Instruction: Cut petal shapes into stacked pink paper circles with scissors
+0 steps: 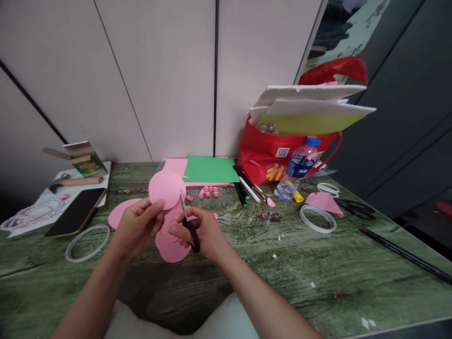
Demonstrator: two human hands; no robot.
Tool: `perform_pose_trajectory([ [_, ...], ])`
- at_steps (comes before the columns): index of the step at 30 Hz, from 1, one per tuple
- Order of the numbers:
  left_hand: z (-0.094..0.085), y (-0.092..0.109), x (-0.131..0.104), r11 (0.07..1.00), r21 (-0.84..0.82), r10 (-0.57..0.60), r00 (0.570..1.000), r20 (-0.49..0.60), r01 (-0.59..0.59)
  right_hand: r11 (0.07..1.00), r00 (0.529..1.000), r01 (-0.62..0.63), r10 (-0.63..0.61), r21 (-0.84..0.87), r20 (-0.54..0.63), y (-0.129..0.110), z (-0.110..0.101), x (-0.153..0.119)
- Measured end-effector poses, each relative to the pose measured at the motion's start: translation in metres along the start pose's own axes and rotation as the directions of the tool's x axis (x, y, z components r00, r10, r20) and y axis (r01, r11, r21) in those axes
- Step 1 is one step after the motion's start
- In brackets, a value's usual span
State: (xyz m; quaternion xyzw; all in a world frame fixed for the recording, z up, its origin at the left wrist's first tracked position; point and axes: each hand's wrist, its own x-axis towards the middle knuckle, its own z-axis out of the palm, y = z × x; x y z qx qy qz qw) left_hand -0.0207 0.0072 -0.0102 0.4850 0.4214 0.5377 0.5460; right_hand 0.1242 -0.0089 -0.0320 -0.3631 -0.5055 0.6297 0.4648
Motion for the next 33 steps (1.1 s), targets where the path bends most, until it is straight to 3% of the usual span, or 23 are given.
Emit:
perform_pose_trajectory([
  [5,0.0017,0.0008,0.0007,0.992,-0.122,0.021,0.999,-0.037,-0.026,1.0,1.0,0.002,-0.001,-0.025,0.018,-0.0012,0.0017,-0.0007],
  [8,0.0042,-0.002,-0.0001,0.988,-0.148,0.035,0.999,-0.001,-0.035,0.999,1.0,0.002,-0.002,-0.032,0.015,0.0014,0.0014,0.0001],
  [12,0.0072,-0.006,-0.0033,0.997,-0.062,0.046,0.997,0.056,-0.043,1.0,0.999,0.021,-0.021,-0.009,0.03,0.0061,0.0007,0.0011],
  [18,0.005,-0.0052,-0.0049,0.995,0.08,0.059,0.998,0.023,-0.061,0.998,0.996,-0.014,0.019,-0.054,0.092,0.0052,0.0015,-0.0002],
  [25,0.0032,-0.0073,-0.0031,0.991,0.134,-0.014,1.0,0.014,0.012,0.999,0.995,0.042,-0.04,-0.024,0.087,0.0053,0.0004,0.0015],
  [33,0.0042,-0.0055,-0.0047,0.985,0.175,-0.006,1.0,0.009,0.004,0.999,0.995,0.035,-0.031,-0.034,0.093,0.005,0.0008,0.0004],
])
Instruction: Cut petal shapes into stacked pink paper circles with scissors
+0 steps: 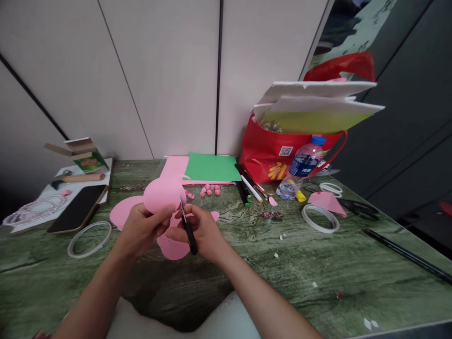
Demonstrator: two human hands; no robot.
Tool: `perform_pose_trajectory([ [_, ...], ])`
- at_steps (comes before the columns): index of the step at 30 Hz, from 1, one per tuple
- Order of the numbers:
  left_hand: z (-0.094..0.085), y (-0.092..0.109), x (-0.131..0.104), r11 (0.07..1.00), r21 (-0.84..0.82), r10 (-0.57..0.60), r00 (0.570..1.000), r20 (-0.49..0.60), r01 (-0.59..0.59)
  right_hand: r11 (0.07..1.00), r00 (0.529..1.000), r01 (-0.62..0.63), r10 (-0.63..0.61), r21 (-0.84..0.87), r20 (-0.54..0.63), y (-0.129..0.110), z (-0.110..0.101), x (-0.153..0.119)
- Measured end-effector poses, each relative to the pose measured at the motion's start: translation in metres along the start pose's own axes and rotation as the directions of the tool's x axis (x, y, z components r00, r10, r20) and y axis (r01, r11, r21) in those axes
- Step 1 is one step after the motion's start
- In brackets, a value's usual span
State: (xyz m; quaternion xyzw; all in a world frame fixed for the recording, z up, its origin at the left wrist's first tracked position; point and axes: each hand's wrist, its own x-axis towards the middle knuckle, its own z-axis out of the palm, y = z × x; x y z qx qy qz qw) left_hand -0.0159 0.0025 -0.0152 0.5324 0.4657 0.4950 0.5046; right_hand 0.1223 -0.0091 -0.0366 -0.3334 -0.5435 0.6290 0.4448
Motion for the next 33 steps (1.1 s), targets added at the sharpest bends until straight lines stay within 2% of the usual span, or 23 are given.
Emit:
perform_pose_trajectory([
  [12,-0.0014,0.0003,0.0005,1.0,-0.007,0.002,1.0,-0.004,-0.002,0.999,1.0,-0.016,0.016,0.045,0.001,-0.0013,-0.0006,0.0007],
  [19,-0.0004,0.0017,0.0019,1.0,-0.009,-0.004,1.0,-0.029,0.004,1.0,1.0,-0.009,0.009,0.007,-0.013,-0.0003,-0.0016,0.0006],
  [33,-0.0022,0.0052,0.0014,0.999,-0.045,-0.012,1.0,-0.003,0.012,0.999,0.999,-0.033,0.033,0.003,-0.018,-0.0037,0.0002,-0.0009],
])
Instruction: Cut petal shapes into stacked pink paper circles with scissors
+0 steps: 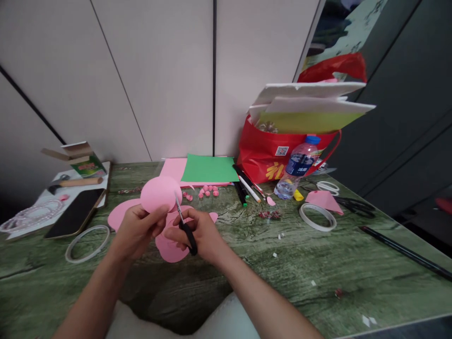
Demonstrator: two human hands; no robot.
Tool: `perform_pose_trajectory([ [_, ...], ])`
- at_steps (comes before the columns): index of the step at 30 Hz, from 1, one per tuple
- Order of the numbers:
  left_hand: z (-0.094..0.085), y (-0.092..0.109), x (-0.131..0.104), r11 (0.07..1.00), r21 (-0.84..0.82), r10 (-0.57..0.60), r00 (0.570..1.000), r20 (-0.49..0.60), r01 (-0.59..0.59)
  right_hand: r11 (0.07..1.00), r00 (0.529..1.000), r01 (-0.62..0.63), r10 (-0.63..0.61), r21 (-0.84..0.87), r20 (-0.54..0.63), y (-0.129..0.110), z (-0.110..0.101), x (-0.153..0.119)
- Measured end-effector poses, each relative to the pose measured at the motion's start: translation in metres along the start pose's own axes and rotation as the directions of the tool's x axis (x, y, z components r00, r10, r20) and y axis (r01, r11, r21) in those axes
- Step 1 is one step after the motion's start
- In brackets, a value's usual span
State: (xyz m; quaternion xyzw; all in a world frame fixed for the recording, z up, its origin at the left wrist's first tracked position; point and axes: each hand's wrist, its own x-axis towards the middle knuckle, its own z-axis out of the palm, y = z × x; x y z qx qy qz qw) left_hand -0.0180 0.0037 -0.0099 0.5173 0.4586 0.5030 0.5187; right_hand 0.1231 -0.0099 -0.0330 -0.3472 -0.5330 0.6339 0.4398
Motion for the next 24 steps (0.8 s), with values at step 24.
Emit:
perform_pose_trajectory([
  [24,0.0013,-0.0032,-0.0007,0.998,-0.043,-0.044,0.994,0.101,0.048,0.995,0.999,0.032,-0.031,0.099,-0.004,0.0018,-0.0009,0.0022],
])
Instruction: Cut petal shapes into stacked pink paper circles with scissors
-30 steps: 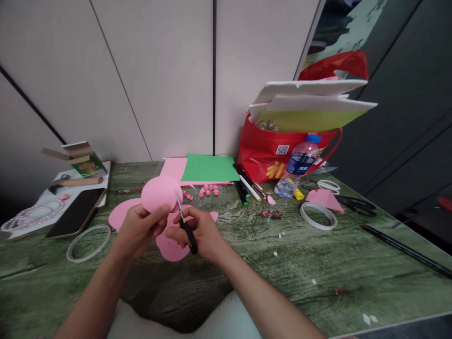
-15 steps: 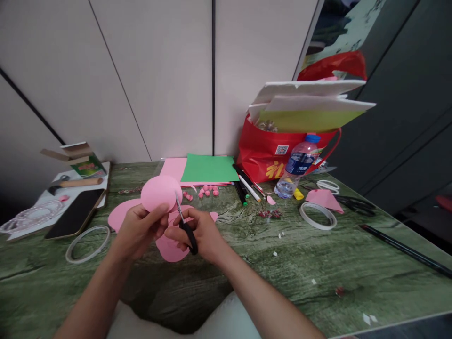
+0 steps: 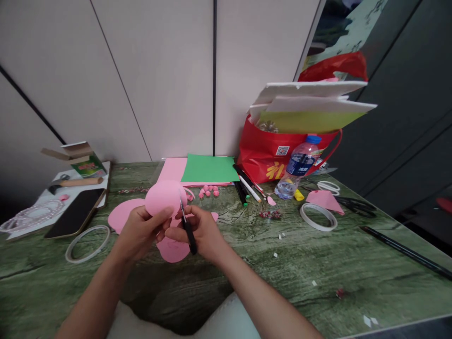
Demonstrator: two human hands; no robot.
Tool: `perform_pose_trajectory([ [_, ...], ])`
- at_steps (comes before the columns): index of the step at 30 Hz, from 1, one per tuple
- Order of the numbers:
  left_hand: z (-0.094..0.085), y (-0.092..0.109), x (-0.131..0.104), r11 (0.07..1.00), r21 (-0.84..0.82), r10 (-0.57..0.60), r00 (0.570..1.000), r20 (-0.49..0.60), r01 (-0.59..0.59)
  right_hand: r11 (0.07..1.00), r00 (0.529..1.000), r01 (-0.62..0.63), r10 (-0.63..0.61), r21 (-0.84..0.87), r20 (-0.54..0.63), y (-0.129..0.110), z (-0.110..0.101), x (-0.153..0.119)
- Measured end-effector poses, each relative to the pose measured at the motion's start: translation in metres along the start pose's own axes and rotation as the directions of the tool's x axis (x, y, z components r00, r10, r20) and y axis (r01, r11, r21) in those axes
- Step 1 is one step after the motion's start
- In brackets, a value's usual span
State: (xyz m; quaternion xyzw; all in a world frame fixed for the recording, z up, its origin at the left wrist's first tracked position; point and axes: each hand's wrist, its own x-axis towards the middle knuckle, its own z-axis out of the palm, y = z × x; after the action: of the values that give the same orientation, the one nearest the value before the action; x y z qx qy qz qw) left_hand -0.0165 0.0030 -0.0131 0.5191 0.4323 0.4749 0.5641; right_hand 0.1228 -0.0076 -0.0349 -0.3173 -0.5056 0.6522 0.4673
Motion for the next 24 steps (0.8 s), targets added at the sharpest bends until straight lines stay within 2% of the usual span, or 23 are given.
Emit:
perform_pose_trajectory([
  [11,-0.0021,0.0003,-0.0002,1.0,0.019,0.023,0.999,-0.023,-0.023,0.998,0.999,-0.013,0.01,-0.054,-0.05,0.0008,0.0002,0.0005],
  [24,-0.0027,0.0022,0.0008,0.999,0.021,0.043,0.998,-0.036,-0.042,0.996,0.999,-0.016,0.012,-0.092,-0.042,-0.001,-0.0005,-0.0007],
])
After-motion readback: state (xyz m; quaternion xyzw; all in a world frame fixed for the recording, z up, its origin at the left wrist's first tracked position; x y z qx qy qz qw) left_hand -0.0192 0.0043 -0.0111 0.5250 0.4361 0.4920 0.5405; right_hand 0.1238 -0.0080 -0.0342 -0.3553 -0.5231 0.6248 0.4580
